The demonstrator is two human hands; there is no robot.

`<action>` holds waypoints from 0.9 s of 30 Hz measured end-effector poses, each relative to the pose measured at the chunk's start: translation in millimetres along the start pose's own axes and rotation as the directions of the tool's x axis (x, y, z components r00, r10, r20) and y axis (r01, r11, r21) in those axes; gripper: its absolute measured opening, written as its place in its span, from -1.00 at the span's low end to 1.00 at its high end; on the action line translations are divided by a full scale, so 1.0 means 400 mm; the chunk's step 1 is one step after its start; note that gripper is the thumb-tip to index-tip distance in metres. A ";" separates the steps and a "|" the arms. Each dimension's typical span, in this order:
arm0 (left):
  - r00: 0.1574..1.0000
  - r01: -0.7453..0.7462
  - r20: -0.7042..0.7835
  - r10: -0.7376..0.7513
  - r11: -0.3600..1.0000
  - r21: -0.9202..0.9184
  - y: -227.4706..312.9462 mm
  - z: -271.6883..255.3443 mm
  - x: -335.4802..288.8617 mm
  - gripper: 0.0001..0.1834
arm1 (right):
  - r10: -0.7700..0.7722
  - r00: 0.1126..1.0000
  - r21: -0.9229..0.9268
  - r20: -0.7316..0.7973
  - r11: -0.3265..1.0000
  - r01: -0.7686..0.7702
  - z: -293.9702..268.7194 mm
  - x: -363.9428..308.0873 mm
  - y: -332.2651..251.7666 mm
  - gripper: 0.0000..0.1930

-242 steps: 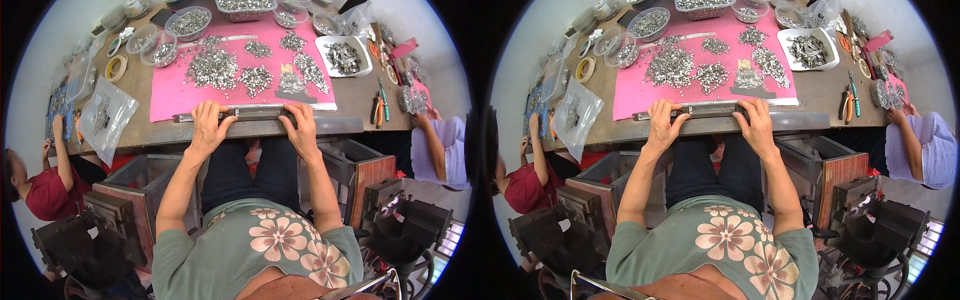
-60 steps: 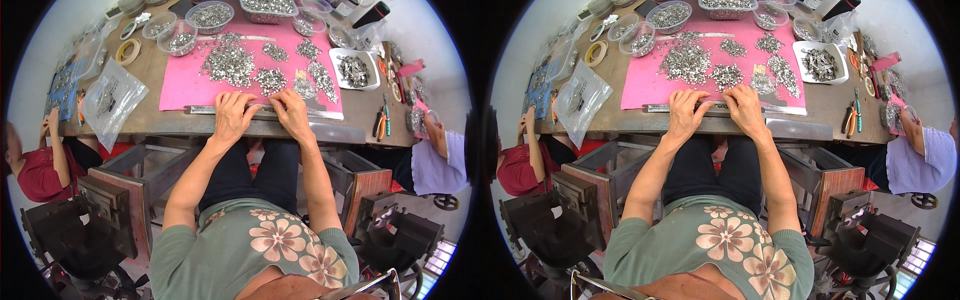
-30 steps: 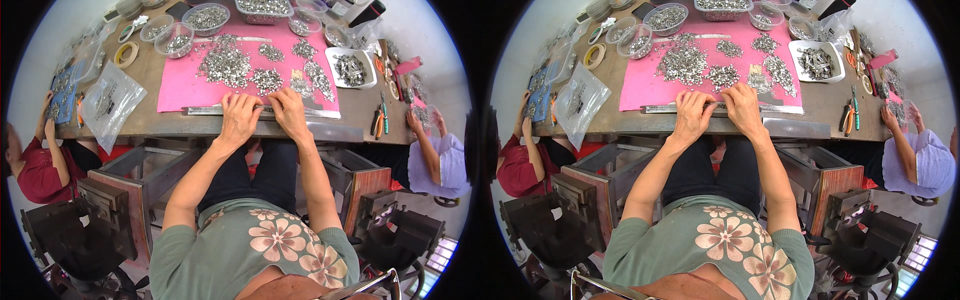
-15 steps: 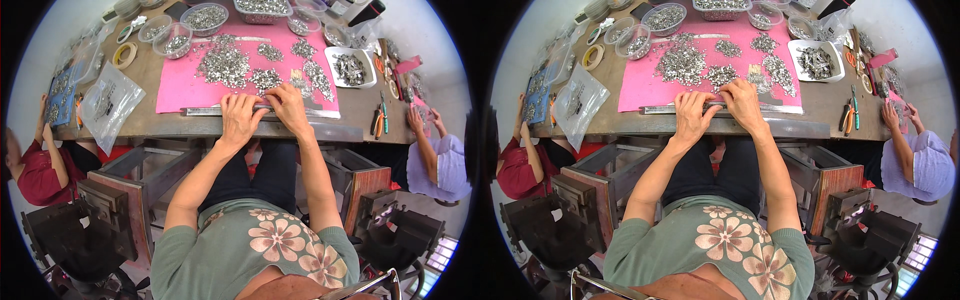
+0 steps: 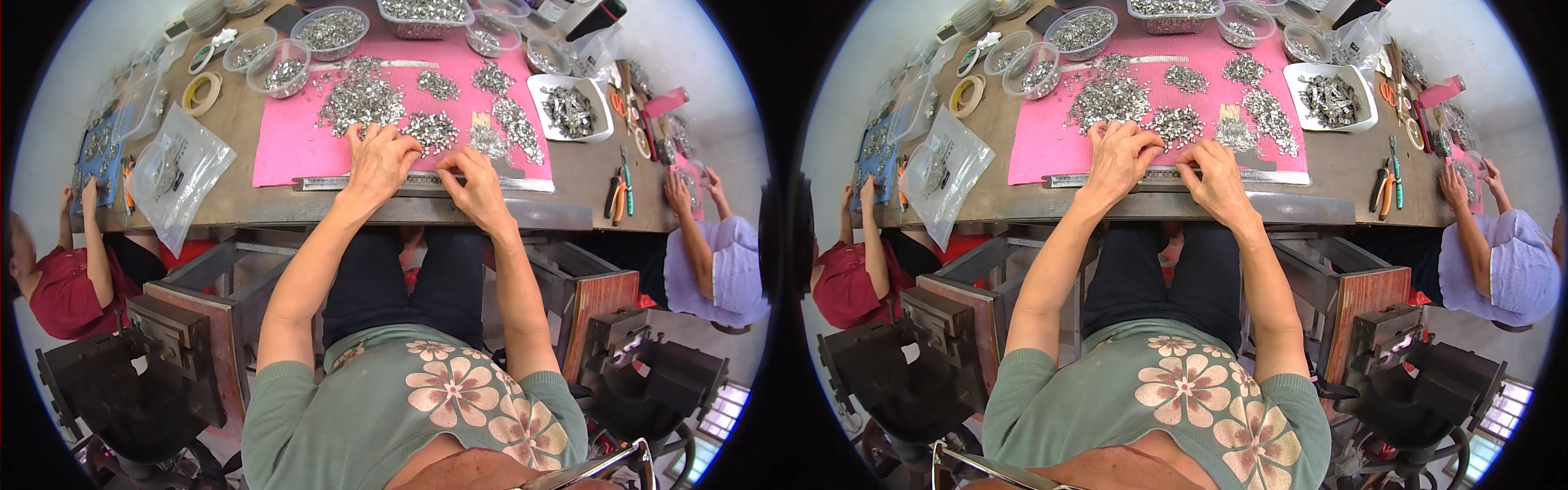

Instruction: The person operates a manual press machine by placing a metal piece into the press and turning the wheel. Afterward, the person sits at a workbench and fits small metal pieces one by one into a metal strip holder by hand.

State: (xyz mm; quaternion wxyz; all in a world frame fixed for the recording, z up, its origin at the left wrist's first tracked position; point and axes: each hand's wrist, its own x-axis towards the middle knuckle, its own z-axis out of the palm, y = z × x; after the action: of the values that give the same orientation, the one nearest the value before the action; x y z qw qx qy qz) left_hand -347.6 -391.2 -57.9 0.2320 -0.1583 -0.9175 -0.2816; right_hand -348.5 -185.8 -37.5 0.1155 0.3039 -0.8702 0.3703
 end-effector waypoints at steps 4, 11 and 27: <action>1.000 -0.003 0.017 0.003 1.000 0.003 0.004 -0.012 0.002 -0.90 | -0.025 1.000 -0.003 0.008 1.000 0.025 0.002 -0.024 -0.010 -0.90; 0.995 -0.002 0.098 0.005 1.000 -0.028 -0.006 -0.023 -0.002 -0.89 | 0.017 1.000 0.014 0.007 1.000 -0.017 0.002 -0.015 0.012 -0.91; 0.999 -0.006 0.037 0.009 0.996 -0.087 0.046 -0.021 -0.025 -0.90 | -0.097 0.994 -0.183 -0.049 0.979 0.086 0.043 0.048 0.057 -0.94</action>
State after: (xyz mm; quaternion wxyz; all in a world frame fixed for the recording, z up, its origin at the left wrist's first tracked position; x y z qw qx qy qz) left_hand -328.8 -383.2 -48.8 0.2087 -0.1771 -0.9080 -0.3173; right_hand -377.1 -194.2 -54.5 0.1846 0.3210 -0.8816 0.2928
